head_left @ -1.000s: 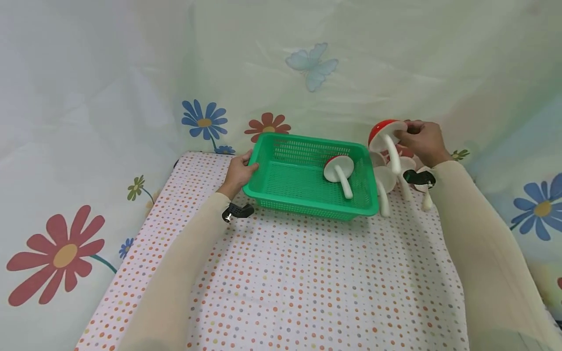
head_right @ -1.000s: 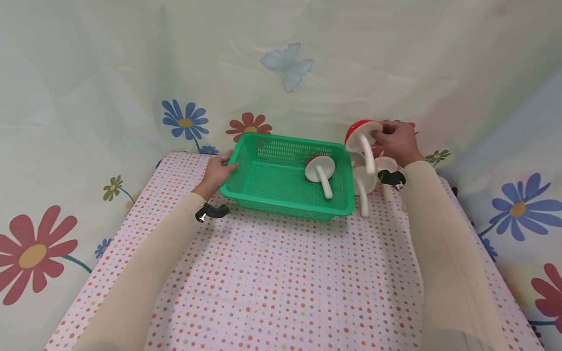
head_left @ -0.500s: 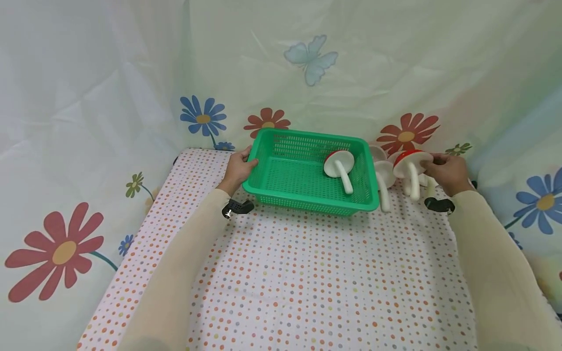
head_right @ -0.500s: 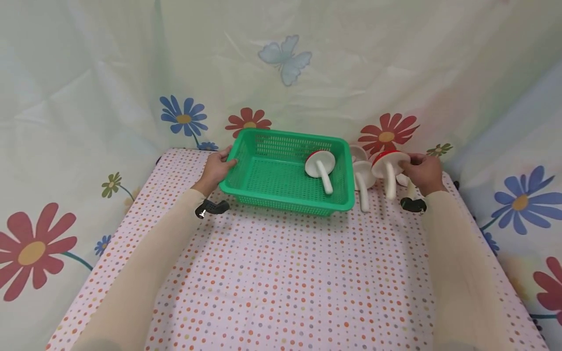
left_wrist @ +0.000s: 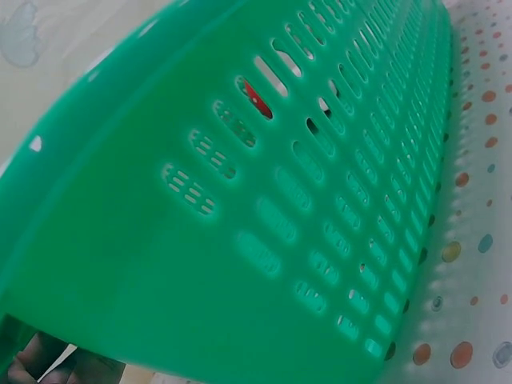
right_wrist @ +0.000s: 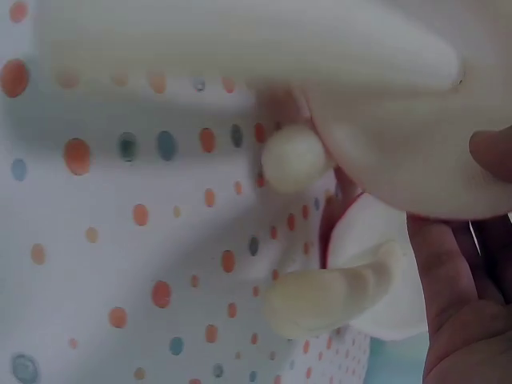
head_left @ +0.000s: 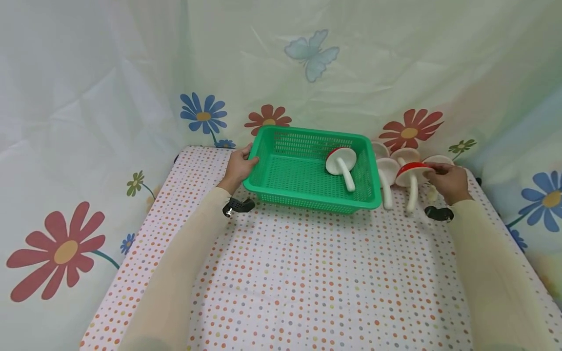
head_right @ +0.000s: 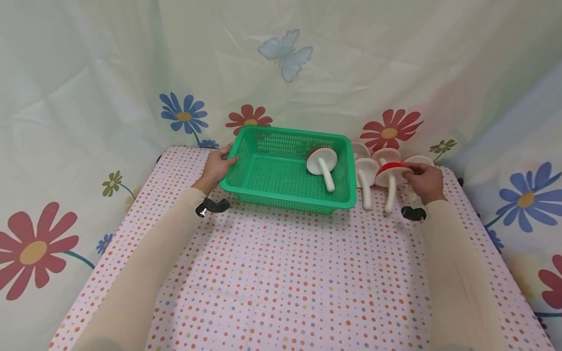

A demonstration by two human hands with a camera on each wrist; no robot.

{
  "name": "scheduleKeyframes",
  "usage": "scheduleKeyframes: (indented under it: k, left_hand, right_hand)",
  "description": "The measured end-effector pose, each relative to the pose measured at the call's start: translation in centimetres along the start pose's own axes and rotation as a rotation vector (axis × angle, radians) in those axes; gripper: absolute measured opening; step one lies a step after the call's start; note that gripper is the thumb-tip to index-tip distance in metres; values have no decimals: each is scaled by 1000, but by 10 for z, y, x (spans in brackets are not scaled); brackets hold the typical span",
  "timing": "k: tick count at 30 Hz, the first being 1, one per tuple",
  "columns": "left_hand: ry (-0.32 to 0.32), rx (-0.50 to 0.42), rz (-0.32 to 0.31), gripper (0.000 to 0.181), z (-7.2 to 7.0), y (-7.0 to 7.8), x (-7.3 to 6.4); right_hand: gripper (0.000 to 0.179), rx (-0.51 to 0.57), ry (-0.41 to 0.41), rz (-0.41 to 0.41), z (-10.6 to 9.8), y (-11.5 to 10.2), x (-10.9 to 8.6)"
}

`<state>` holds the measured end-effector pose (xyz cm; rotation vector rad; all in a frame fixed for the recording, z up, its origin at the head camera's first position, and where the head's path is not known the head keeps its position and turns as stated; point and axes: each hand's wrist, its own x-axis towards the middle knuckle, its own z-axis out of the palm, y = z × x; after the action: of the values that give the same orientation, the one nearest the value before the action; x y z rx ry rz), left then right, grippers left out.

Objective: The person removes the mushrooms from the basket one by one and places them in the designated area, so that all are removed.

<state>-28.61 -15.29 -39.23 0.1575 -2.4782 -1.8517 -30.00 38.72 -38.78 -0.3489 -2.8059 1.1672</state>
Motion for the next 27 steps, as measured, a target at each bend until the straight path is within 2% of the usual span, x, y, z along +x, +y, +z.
scheduleKeyframes:
  k: [5,12,16,18,20,24,25,27]
  left_hand:
    - [7,-3,12,58,0,-1,0]
    - [10,5,15,58,-1,1,0]
    - [11,4,15,58,-1,2,0]
    - [9,4,10,58,-1,3,0]
    - [7,4,5,58,-2,3,0]
    - [2,7,0,58,-2,3,0]
    - [3,8,-1,58,-2,3,-1]
    - [1,8,-4,58,-2,2,-1]
  right_hand:
    - [53,-27,1,36,11,7,1]
    - [56,37,-24,89,22,8,-3]
    - [57,23,-37,33,19,4,-5]
    - [58,25,-75,-10,14,2,-5]
    - [60,46,-151,-59,7,0,-5]
    - [64,169,-274,-78,-10,-8,-3]
    - [63,188,-291,-86,-14,-12,-3]
    - [61,294,-306,-105,-20,-24,-4]
